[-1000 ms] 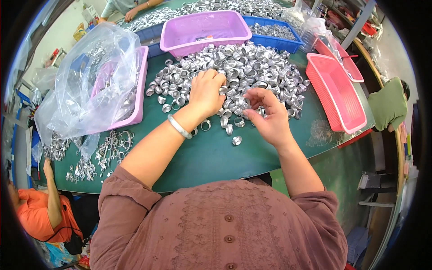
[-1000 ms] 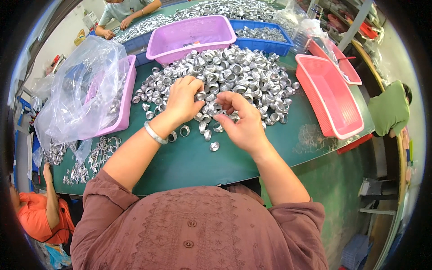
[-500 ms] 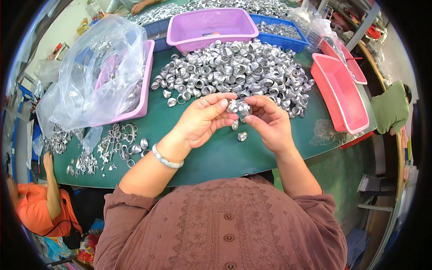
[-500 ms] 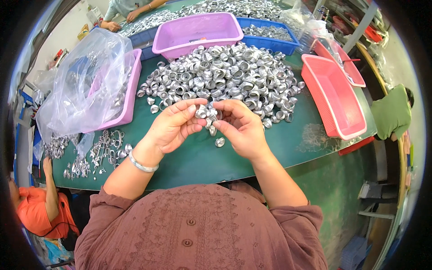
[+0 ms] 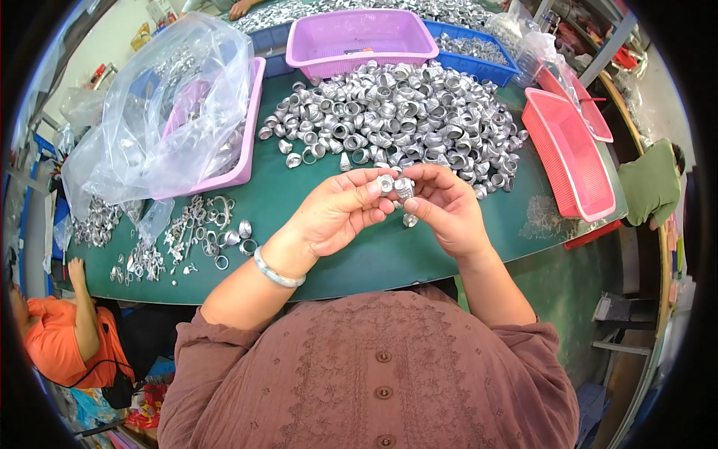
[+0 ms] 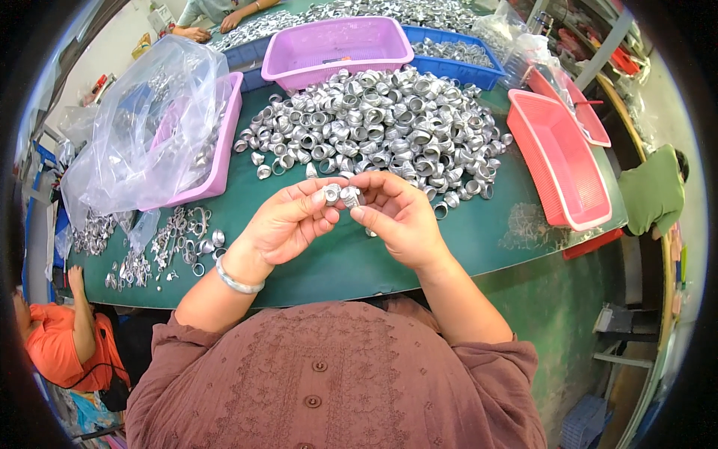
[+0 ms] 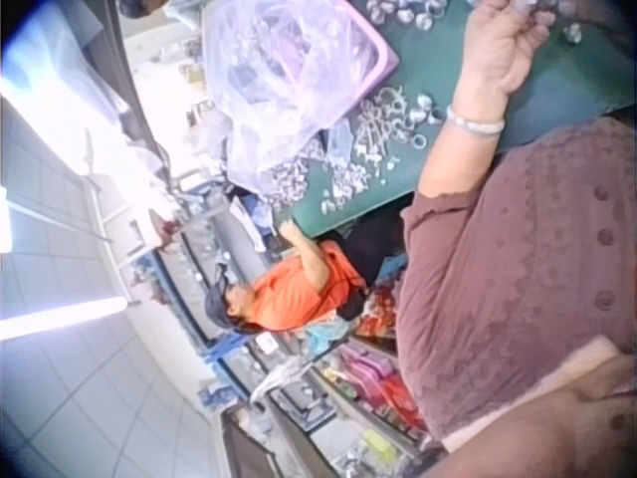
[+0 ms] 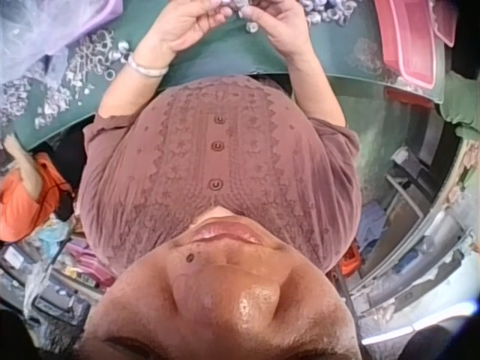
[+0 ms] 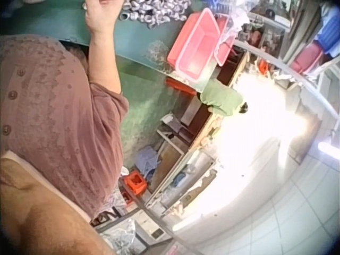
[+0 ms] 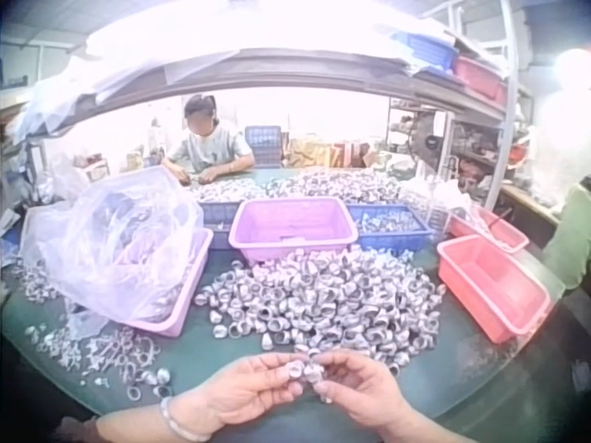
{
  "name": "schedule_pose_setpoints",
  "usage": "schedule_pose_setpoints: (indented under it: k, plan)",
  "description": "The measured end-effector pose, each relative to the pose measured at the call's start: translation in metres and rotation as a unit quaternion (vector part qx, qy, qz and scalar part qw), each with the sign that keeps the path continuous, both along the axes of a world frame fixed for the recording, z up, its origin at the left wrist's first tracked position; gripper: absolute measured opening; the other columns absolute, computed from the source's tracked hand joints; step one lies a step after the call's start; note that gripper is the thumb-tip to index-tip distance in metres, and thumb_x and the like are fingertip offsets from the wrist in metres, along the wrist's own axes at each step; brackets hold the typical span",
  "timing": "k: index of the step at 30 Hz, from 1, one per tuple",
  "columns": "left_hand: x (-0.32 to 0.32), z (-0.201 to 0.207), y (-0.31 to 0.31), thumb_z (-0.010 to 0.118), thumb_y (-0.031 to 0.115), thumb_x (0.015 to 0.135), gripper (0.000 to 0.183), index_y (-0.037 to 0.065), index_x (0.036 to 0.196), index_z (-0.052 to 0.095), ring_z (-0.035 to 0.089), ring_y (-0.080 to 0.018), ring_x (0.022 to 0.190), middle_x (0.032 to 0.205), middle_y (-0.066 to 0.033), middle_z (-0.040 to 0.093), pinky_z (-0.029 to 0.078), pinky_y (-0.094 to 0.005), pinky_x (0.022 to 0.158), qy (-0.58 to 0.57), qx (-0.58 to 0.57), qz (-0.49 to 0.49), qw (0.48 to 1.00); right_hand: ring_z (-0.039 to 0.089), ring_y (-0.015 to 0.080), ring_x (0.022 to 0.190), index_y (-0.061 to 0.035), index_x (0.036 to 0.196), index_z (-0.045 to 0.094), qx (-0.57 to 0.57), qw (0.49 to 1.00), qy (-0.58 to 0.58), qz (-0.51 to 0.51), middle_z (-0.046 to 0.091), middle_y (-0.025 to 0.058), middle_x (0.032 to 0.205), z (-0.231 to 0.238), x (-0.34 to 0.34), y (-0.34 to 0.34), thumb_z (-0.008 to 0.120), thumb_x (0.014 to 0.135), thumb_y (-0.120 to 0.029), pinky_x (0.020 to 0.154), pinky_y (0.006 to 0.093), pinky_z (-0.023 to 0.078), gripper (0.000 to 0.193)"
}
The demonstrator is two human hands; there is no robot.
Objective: The person picks up metal rings from a pile on the workbench, holds and turns them over by hand to check their surfaces, and sets them down on the table.
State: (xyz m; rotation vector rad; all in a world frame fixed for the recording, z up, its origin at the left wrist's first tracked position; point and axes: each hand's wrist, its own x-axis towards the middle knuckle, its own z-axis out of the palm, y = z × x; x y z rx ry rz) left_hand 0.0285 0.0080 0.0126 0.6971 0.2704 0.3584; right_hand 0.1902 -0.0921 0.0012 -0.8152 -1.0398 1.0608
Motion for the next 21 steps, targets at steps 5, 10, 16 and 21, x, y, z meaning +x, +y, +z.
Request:
schedule_pose_setpoints:
  k: [5,10,16,21]
  plan:
    - [-0.004,-0.003,-0.002,0.051,0.01,0.087,0.029,-0.002,0.113,0.05,0.059,-0.011,0.077,0.095,-0.0077,0.059,0.05,-0.0214,0.07,-0.009,-0.003,-0.013,1.0,0.054,0.0144,0.094,0.0013,0.106,0.052,-0.025,0.999,0.037,0.023,0.055,0.0089,0.105,0.003,-0.004,-0.002,0.056,0.077,0.007,0.081,0.0266,0.044,0.03]
    - [-0.006,0.001,-0.008,0.051,0.012,0.087,0.03,-0.001,0.114,0.049,0.06,-0.0117,0.077,0.095,-0.0082,0.059,0.051,-0.0223,0.07,-0.005,0.017,-0.001,1.0,0.054,0.0158,0.096,0.0013,0.107,0.051,0.031,0.999,0.024,0.033,0.055,0.0098,0.106,-0.004,-0.004,-0.005,0.056,0.078,0.007,0.084,0.0289,0.044,0.031]
    - [-0.009,0.003,-0.015,0.05,0.012,0.088,0.032,0.0,0.116,0.047,0.06,-0.0129,0.078,0.098,-0.0086,0.059,0.051,-0.0231,0.07,0.0,0.057,-0.004,0.998,0.054,0.0159,0.095,0.0006,0.108,0.051,0.014,0.998,0.037,0.039,0.055,0.0087,0.104,-0.001,-0.005,-0.011,0.056,0.078,0.006,0.083,0.0292,0.045,0.03]
    - [-0.011,0.005,-0.02,0.048,0.015,0.089,0.032,0.003,0.118,0.046,0.06,-0.0145,0.08,0.098,-0.0093,0.059,0.051,-0.0247,0.072,-0.001,0.068,0.0,0.998,0.055,0.0151,0.094,0.0,0.111,0.05,0.017,0.998,0.038,0.037,0.056,0.008,0.104,-0.005,-0.004,-0.015,0.056,0.078,0.005,0.082,0.0287,0.045,0.033]
